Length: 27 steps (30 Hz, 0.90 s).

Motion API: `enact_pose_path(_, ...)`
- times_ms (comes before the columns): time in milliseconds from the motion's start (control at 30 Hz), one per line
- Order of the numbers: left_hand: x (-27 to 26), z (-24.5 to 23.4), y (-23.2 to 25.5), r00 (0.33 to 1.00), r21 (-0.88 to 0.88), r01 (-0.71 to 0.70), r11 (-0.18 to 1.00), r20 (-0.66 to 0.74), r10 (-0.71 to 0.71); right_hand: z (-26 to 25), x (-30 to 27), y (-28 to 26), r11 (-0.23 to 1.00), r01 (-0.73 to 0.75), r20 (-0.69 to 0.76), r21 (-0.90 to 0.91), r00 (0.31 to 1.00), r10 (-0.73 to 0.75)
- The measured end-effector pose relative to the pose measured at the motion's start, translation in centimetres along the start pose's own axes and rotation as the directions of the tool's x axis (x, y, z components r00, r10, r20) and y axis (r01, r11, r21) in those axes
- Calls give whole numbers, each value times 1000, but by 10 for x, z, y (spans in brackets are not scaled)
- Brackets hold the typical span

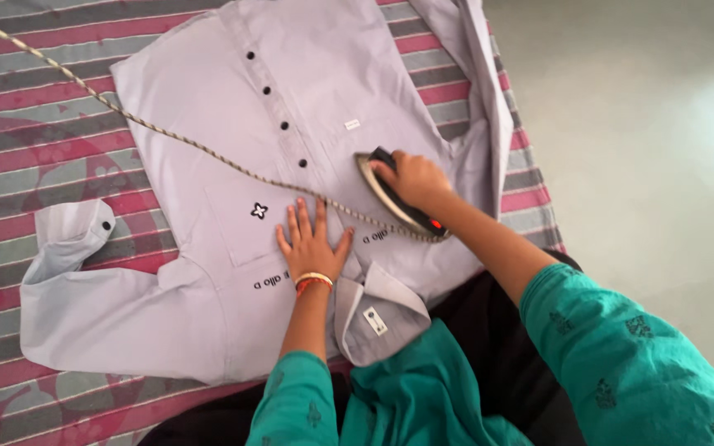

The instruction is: The person irons a light-colored button-up shirt laid out on a striped mat. They use an electric iron to smooth the front panels, sleeves, and collar, moving the iron back and forth while holding the fabric flat with their other hand.

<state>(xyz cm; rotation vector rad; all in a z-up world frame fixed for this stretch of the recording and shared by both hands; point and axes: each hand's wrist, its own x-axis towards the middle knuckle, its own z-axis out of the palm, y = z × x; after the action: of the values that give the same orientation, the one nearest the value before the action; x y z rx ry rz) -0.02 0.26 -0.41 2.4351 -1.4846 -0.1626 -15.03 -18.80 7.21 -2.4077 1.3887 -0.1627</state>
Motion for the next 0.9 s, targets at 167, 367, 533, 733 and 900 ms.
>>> enact_pose_path(167,-1,7,-5,1000,33,-14,999,-9,15,-8,-68,-9,999,-26,48,32,999,24)
enact_pose_path(367,0,17,-8,999,-21,-19,1000,-27,18,-15,-113,5,998,-60,108,13,992,58)
enact_pose_path(533,0,18,-9,1000,-38,11,999,-6,-11,-22,-77,30,992,-124,4,9,992,124)
enact_pose_path(733,1,14,-4,1000,23,18,1000,5,-18,-25,-25,27,996,-90,0,6,996,90)
enact_pose_path(900,0,16,-8,999,41,-14,999,-50,16,-36,-19,16,981,192,170,-11,967,-188)
